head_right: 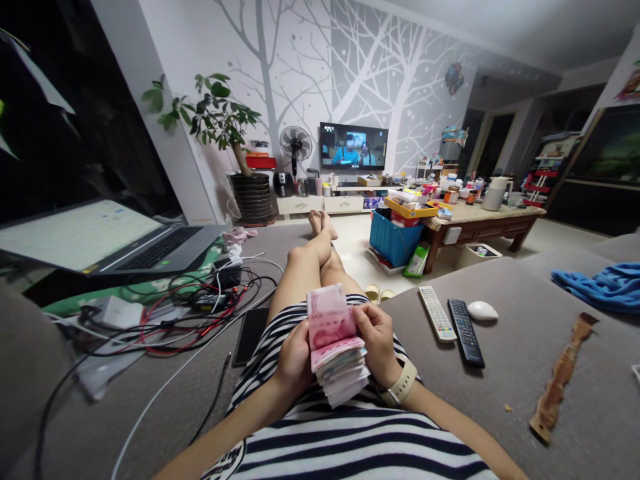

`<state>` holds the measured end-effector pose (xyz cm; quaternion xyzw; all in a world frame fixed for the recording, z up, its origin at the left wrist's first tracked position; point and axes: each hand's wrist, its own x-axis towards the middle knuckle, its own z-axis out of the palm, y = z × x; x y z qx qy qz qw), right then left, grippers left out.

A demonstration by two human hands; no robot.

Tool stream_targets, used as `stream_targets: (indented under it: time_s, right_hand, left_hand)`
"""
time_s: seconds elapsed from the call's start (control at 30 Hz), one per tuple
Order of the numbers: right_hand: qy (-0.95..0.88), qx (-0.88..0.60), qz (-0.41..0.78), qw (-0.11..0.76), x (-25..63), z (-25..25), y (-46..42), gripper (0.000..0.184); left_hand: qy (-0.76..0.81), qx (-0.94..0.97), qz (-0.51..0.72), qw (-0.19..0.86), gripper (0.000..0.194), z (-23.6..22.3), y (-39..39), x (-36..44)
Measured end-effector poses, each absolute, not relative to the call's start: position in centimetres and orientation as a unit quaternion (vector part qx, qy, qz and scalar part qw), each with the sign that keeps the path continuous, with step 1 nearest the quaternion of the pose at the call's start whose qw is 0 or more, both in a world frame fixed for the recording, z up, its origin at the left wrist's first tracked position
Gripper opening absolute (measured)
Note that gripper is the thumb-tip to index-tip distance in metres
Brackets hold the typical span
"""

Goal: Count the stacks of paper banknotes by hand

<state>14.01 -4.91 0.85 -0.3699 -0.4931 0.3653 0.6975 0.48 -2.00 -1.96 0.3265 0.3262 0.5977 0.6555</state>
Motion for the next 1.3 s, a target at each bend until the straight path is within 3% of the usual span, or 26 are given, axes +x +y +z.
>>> stream_targets:
  time_s: [0.13,0.4,0.63,1.3]
  right_hand:
    - [-0.498,-0.354,0.393,0.687,14.0,0.7,-4.9,0.045]
    - [-0.484,-0.366,0.371,0.703,14.0,0.4,-4.4,0.035]
    - [-0.488,-0.377,0.364,0.698,14.2,0.0,-3.9,0.037]
    - [-0.493,-0.386,0.362,0.691,14.0,0.6,-4.5,0.041]
  left_hand:
    - [0.318,0.318,0.596,0.665,0.033,-1.9,-2.1,0.6]
    - [0.274,0.331,0.568,0.702,0.020,-1.3,-2.6,0.5]
    - [0.253,0.352,0.545,0.718,0.016,-1.3,-2.8,0.3]
    - [0.308,0.286,0.596,0.685,0.027,-2.1,-1.9,0.7]
